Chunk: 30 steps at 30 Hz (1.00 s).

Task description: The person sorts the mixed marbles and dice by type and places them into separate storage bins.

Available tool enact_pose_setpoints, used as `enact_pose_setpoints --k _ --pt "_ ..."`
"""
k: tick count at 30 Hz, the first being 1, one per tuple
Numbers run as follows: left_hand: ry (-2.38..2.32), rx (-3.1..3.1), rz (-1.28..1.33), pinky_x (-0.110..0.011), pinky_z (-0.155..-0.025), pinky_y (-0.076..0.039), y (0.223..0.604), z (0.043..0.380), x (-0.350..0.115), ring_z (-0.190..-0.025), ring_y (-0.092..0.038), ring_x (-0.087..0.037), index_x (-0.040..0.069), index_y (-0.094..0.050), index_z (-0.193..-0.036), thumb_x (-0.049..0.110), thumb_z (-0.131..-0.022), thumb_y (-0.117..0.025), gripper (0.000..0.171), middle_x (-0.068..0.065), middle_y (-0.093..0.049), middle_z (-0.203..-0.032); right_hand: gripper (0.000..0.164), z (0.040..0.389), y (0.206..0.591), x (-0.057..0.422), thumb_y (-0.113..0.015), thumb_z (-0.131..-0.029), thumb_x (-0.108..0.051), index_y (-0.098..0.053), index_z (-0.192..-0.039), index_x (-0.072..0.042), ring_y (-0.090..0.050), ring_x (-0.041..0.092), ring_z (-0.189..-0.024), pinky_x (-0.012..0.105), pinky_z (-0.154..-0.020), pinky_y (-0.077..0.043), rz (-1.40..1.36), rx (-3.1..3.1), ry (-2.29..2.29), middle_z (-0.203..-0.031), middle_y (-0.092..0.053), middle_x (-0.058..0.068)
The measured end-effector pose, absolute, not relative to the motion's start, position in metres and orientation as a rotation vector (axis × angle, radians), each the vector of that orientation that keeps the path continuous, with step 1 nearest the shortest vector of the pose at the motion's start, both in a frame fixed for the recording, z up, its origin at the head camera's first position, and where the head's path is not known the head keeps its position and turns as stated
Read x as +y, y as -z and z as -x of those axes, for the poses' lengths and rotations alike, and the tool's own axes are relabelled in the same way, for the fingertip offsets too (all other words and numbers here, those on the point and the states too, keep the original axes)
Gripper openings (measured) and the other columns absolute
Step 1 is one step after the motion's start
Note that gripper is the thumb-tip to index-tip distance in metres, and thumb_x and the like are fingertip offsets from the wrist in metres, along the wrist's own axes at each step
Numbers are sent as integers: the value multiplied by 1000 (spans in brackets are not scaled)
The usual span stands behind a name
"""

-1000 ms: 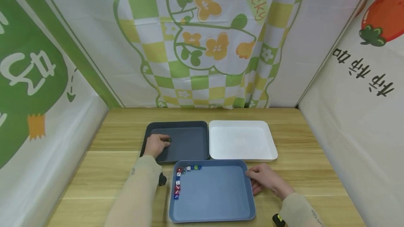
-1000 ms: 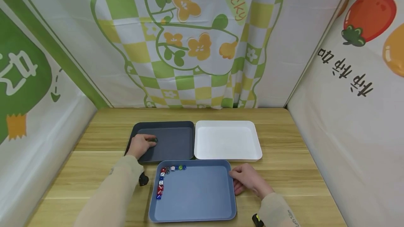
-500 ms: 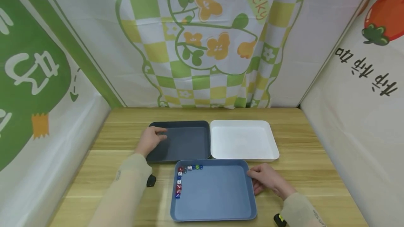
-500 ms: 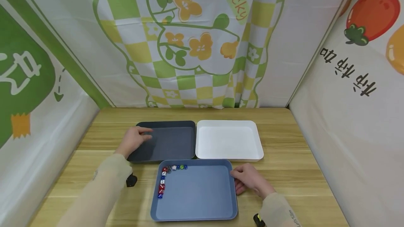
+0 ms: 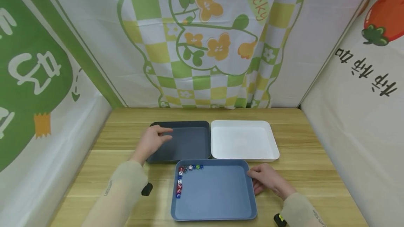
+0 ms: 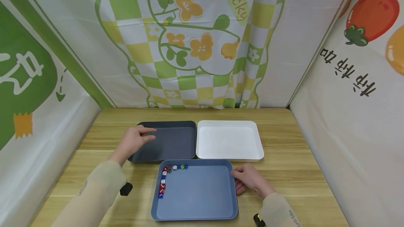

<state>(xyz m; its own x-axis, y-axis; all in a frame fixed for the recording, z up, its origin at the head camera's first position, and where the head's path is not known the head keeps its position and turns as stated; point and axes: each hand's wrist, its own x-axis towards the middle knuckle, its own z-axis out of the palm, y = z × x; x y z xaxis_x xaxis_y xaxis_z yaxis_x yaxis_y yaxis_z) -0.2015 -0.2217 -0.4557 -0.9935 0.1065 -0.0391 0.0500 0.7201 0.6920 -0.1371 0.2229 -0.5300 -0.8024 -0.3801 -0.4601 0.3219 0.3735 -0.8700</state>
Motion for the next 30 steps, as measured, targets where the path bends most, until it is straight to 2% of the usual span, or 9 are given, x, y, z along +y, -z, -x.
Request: enact_pose_setpoints --k 5,14,23,30 --pt "-1174 2835 -172 -33 -60 -36 459 189 -209 -70 -40 -22 13 -74 -127 21 -96 -74 32 -6 -46 -77 30 138 530 223 -57 -103 -19 -69 -97 8 -69 18 -61 38 -59 -62 41 2013 1473 -73 -70 11" --pt "-1254 2790 -198 -29 -57 -35 472 168 -176 -68 -41 -19 15 -77 -121 19 -92 -78 30 -3 -47 -74 30 137 531 223 -57 -103 -18 -70 -96 7 -69 19 -61 39 -60 -62 36 2028 1468 -72 -69 11" --pt "-1247 2786 -248 -29 -61 -37 489 157 -155 -69 -41 -18 14 -80 -115 15 -89 -80 26 1 -46 -71 30 136 531 222 -57 -103 -18 -70 -98 8 -69 18 -61 39 -60 -62 32 2025 1480 -72 -69 11" --pt "-1144 2828 -287 -28 -64 -35 501 151 -149 -73 -39 -16 18 -81 -111 19 -89 -81 22 5 -47 -71 30 137 530 222 -58 -102 -19 -70 -99 8 -70 18 -61 39 -60 -62 36 2027 1484 -72 -70 12"
